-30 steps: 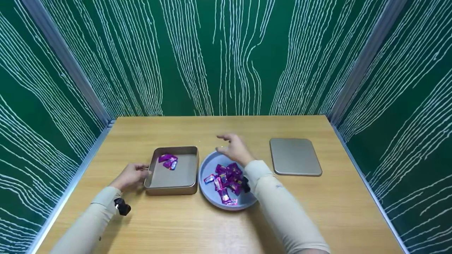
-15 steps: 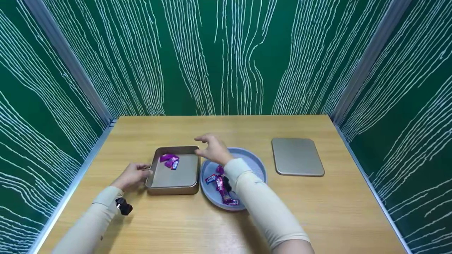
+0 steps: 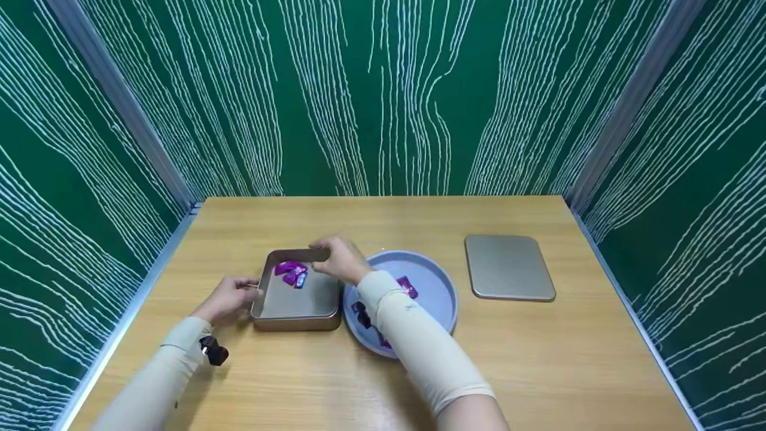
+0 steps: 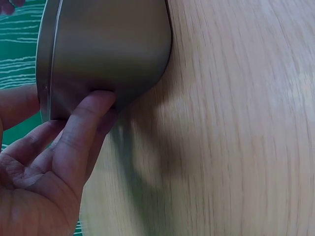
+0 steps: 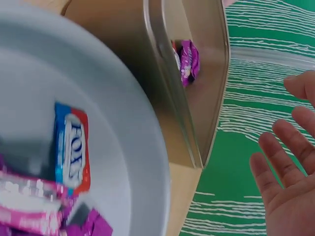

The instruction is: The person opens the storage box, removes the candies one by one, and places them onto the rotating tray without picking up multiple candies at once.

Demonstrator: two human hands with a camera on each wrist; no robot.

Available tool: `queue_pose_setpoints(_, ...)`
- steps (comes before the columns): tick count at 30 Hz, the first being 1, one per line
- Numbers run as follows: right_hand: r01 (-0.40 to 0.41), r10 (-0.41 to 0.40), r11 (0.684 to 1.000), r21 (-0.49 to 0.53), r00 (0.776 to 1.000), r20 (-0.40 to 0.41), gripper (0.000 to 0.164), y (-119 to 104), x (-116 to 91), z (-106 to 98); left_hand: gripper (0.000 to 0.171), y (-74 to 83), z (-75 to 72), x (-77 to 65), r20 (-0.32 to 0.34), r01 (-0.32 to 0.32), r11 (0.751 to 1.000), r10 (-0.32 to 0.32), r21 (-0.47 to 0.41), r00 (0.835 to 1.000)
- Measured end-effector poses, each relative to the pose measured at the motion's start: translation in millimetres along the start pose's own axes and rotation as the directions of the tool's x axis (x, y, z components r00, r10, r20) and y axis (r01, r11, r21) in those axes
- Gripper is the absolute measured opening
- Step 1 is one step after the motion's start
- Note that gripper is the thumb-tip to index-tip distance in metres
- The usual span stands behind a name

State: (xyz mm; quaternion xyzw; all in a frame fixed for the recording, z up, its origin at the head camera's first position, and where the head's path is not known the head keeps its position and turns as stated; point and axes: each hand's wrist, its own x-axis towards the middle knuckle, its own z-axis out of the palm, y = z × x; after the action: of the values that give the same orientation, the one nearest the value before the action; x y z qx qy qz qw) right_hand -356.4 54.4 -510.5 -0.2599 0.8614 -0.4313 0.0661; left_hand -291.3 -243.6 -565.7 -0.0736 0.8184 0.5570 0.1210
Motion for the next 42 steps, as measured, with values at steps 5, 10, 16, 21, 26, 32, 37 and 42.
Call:
queue_pose_setpoints(5,-0.060,0.061,0.998,-0.022,0.997,0.038,0.044,-1.5,7.7,13.3,0.050,0.3,0.0,0.0,-0.001,0.000,1.000,0.000,-0.001,1.000)
queue_pose_setpoints(10,-0.062,0.070,0.995,-0.078,0.993,0.095,0.043,-2.1,15.0,25.5,0.048,0.3,-0.8,-0.9,-0.015,-0.012,1.000,0.012,0.016,1.000)
queue_pose_setpoints(16,0.043,-0.023,0.990,-0.133,0.989,0.148,0.038,2.8,21.4,38.0,0.048,-0.3,0.4,-1.9,-0.021,-0.009,1.000,0.009,0.009,1.000)
queue_pose_setpoints(21,0.130,-0.089,0.967,-0.219,0.978,0.189,0.038,13.2,26.1,48.1,0.049,-2.7,1.6,-1.2,-0.014,-0.016,0.999,0.015,-0.033,1.000)
queue_pose_setpoints(26,0.135,-0.070,0.956,-0.260,0.967,0.247,0.040,16.9,28.3,52.9,0.050,-2.8,1.5,-1.0,-0.021,-0.021,0.999,0.020,-0.037,1.000)
queue_pose_setpoints(32,0.125,-0.015,0.936,-0.330,0.948,0.319,0.042,17.9,31.8,58.3,0.049,-2.5,-0.4,-1.8,-0.008,-0.022,0.999,0.022,-0.030,1.000)
queue_pose_setpoints(37,0.208,-0.039,0.877,-0.434,0.929,0.368,0.040,18.6,34.3,61.9,0.048,-2.0,-0.6,-1.7,-0.018,-0.035,0.999,0.035,-0.007,0.999)
queue_pose_setpoints(42,0.252,-0.046,0.831,-0.496,0.920,0.390,0.036,19.0,34.9,64.7,0.050,-4.8,-0.9,0.7,-0.012,-0.029,0.999,0.028,-0.035,1.000)
